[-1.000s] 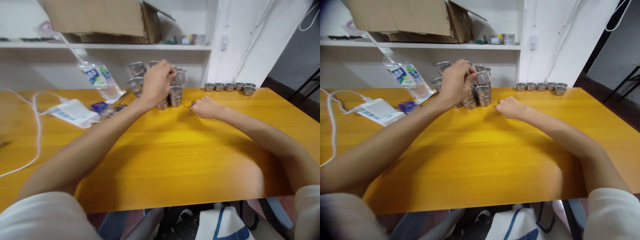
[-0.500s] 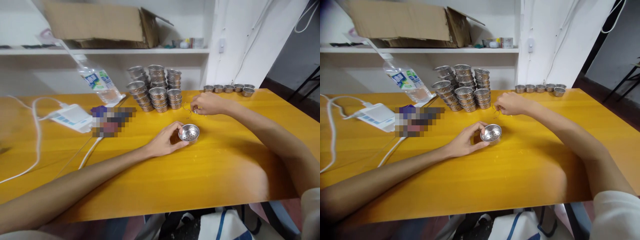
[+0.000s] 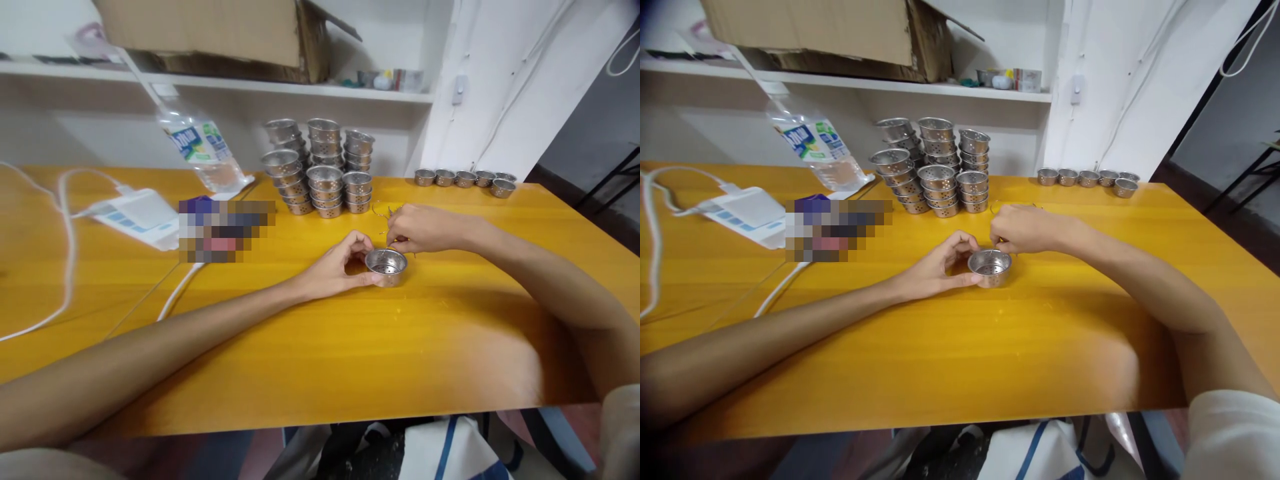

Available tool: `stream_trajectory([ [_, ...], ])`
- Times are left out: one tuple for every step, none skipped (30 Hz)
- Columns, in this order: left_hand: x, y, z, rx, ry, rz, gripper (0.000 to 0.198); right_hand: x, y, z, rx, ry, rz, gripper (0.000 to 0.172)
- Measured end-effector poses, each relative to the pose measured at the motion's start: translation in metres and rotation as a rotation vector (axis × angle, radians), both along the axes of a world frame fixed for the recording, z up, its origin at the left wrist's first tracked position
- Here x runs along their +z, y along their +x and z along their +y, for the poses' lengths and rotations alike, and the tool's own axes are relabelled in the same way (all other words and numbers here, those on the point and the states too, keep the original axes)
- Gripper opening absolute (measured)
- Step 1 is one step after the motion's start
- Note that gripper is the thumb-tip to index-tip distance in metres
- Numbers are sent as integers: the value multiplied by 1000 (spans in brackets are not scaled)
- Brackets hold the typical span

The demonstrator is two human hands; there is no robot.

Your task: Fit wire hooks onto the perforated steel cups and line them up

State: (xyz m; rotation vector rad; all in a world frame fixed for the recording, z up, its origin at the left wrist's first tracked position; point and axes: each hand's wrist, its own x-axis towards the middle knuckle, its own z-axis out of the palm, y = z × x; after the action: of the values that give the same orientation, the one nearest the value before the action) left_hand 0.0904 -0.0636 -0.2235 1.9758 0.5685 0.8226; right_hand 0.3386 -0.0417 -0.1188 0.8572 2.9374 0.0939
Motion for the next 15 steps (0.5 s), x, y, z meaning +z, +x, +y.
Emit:
stream_trajectory([
  [0,0,0,2,-3,-1,48,0,0,1,0,-4,-1,23],
  [0,0,0,5,-4,2,49,0,0,1,-2,-5,-1,23],
  [-1,-1,0,9,-1,7,50,1,0,1,-6,-4,-1,23],
  [-1,-1,0,12,4,12,50,1,0,0,-13,-1,0,23],
  [-1,-1,1,13,11,17,50,2,-1,-1,-21,3,1,23],
  [-1,-2,1,12,21,23,50,2,-1,-2,-29,8,-1,23],
  [-2,-2,1,13,33,28,49,2,-2,-3,-39,13,-8,22],
  [-2,-2,1,15,50,34,49,2,-3,-4,-49,20,-17,22],
  [-2,-2,2,17,68,44,49,2,-5,-6,-58,26,-28,22],
  [-2,-3,2,17,87,57,48,2,-6,-8,-67,31,-36,22],
  [-1,-3,3,16,110,75,48,2,-8,-9,-77,34,-41,22],
  [-1,-3,3,14,135,97,48,2,-9,-11,-83,32,-40,23],
  [0,-3,3,10,159,119,47,2,-11,-12,-86,27,-32,23],
  [1,-2,4,6,184,141,47,2,-12,-13,-89,18,-19,23],
  [2,-2,4,4,208,161,47,2,-13,-14,-92,10,0,23],
])
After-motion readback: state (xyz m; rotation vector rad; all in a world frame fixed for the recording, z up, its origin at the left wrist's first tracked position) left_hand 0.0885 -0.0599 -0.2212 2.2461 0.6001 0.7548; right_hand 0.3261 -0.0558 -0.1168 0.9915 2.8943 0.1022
